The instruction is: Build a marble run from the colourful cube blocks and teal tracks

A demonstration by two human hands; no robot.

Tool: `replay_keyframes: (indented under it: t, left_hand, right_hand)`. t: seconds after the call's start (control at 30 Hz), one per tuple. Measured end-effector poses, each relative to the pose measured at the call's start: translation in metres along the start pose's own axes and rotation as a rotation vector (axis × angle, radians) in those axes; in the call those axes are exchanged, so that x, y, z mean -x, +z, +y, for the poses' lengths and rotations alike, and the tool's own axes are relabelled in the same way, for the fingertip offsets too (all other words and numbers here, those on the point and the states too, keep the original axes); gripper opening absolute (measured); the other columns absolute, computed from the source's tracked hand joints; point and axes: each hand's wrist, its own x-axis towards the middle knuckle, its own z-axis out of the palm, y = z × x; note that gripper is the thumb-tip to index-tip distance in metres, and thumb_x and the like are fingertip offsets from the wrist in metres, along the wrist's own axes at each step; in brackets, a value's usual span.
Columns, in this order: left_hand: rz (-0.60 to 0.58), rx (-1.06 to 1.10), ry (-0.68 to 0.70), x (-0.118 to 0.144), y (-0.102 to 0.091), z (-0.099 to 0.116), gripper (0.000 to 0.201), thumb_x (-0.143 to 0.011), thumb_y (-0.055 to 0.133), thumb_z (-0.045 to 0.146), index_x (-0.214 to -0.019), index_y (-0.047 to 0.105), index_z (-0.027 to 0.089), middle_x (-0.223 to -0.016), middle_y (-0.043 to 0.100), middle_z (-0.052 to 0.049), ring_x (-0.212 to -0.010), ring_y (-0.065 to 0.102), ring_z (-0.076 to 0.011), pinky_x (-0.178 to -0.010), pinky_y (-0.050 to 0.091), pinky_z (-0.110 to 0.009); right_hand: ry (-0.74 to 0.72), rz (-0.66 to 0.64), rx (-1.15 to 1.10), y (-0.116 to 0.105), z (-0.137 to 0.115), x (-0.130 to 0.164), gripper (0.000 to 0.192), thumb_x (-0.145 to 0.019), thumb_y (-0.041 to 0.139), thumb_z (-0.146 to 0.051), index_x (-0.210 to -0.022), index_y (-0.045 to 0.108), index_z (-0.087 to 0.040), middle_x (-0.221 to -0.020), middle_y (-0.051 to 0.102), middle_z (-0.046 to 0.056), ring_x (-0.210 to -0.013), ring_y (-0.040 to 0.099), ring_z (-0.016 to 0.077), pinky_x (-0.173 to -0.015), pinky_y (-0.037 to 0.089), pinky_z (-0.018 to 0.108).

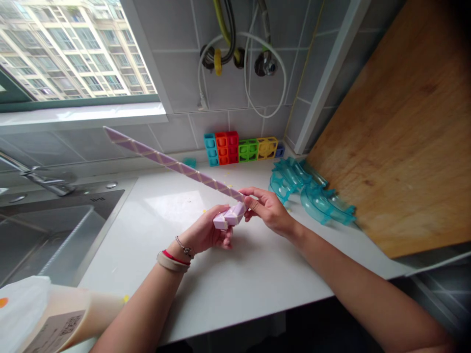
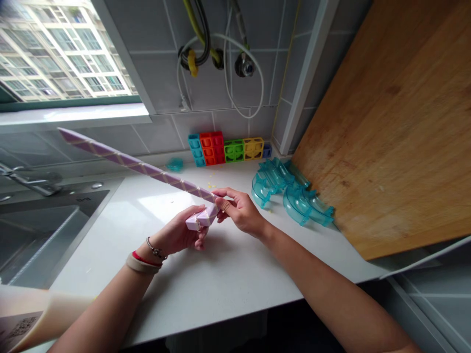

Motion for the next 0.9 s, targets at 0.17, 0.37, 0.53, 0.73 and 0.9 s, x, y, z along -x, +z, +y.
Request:
replay_keyframes:
  t: [0.17, 0.37, 0.53, 0.73, 0.9]
  left_hand:
    - [0.365, -0.127, 0.505, -0.011, -0.004, -0.001, 0.039, -0.09, 0.059, 0.048, -0.116, 0.063, 0.019, -0.103, 0.073, -0.01, -0.086, 0.072, -0.0228, -0.076, 0.061, -0.039]
    - [0.136, -0.213, 0.746, -0.01, 0.006, -0.006, 0.059, -0.079, 0.078, 0.022, -0.134, 0.056, 0.024, -0.143, 0.059, -0.012, -0.134, 0.054, -0.0297, -0.106, 0.048, -0.042]
    - [-0.08, -0.003, 0.546, -0.011, 0.01, -0.015, 0.046, -0.085, 0.078, 0.04, -0.125, 0.064, 0.024, -0.128, 0.065, -0.012, -0.113, 0.066, -0.0271, -0.091, 0.057, -0.039]
    - [0.238, 0.027, 0.562, -0.018, 0.01, -0.017, 0.029, -0.08, 0.082, 0.041, -0.095, 0.073, 0.018, -0.096, 0.068, -0.005, -0.088, 0.065, -0.0149, -0.075, 0.056, -0.025]
    - [0.263, -0.08, 0.586, -0.014, 0.011, -0.012, 0.03, -0.079, 0.082, 0.043, -0.093, 0.074, 0.017, -0.089, 0.067, -0.004, -0.081, 0.062, -0.0133, -0.07, 0.054, -0.023]
  right_hand:
    - [0.086, 0.083, -0.268, -0.005, -0.001, -0.004, 0.04, -0.083, 0.079, -0.047, -0.11, 0.069, -0.019, -0.084, 0.071, 0.001, -0.069, 0.065, 0.0125, -0.066, 0.06, 0.027]
    - [0.158, -0.034, -0.374, -0.005, -0.004, -0.002, 0.032, -0.083, 0.081, -0.04, -0.107, 0.071, -0.02, -0.106, 0.075, 0.006, -0.093, 0.073, 0.0182, -0.085, 0.061, 0.033]
    - [0.116, -0.052, -0.215, 0.004, 0.002, 0.0, 0.04, -0.076, 0.086, -0.039, -0.106, 0.07, -0.019, -0.103, 0.075, 0.006, -0.09, 0.073, 0.0204, -0.072, 0.063, 0.031]
    - [-0.007, 0.075, 0.056, 0.01, 0.015, -0.003, 0.046, -0.072, 0.086, -0.042, -0.108, 0.068, -0.018, -0.099, 0.073, 0.006, -0.088, 0.071, 0.022, -0.06, 0.063, 0.029]
    - [-0.04, 0.098, 0.148, 0.007, 0.019, -0.004, 0.042, -0.073, 0.085, -0.041, -0.104, 0.069, -0.018, -0.093, 0.071, 0.006, -0.084, 0.069, 0.0208, -0.057, 0.061, 0.028]
